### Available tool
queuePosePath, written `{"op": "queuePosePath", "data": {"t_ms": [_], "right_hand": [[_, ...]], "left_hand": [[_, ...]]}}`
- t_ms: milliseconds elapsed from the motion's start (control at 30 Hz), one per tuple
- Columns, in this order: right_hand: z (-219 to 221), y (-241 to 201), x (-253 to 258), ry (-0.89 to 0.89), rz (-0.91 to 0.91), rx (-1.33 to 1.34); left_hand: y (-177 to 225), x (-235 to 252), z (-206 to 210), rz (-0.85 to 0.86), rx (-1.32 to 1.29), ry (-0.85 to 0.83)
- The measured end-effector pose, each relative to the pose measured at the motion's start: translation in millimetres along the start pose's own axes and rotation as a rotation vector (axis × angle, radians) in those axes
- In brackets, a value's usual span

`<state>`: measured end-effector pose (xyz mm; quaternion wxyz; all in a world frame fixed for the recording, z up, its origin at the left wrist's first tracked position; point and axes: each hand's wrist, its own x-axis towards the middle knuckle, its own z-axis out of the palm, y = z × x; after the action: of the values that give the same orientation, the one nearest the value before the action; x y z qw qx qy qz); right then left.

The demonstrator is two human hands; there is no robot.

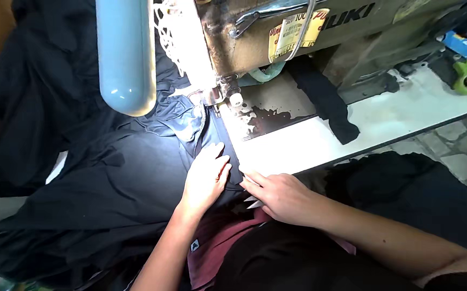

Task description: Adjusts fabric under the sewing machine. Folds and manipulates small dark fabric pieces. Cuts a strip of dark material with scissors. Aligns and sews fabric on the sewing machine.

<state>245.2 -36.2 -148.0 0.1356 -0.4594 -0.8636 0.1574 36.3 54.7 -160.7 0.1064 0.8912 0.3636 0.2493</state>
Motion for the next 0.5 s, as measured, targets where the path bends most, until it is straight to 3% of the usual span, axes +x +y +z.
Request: {"op": "queuePosePath", "data": {"t_ms": [200, 300, 500], "right_hand": [[-1, -1, 0, -0.006, 0.009, -0.015], [3, 3, 1, 0.034, -0.07, -0.037], [-21, 11, 12, 0.05, -0.024, 0.317]], "left_hand": [[1, 0, 0, 0.102, 0.085, -0.061], [4, 2, -4, 0.174, 0.154, -0.103], [10, 7, -3, 0.19, 0.136, -0.098]]}}
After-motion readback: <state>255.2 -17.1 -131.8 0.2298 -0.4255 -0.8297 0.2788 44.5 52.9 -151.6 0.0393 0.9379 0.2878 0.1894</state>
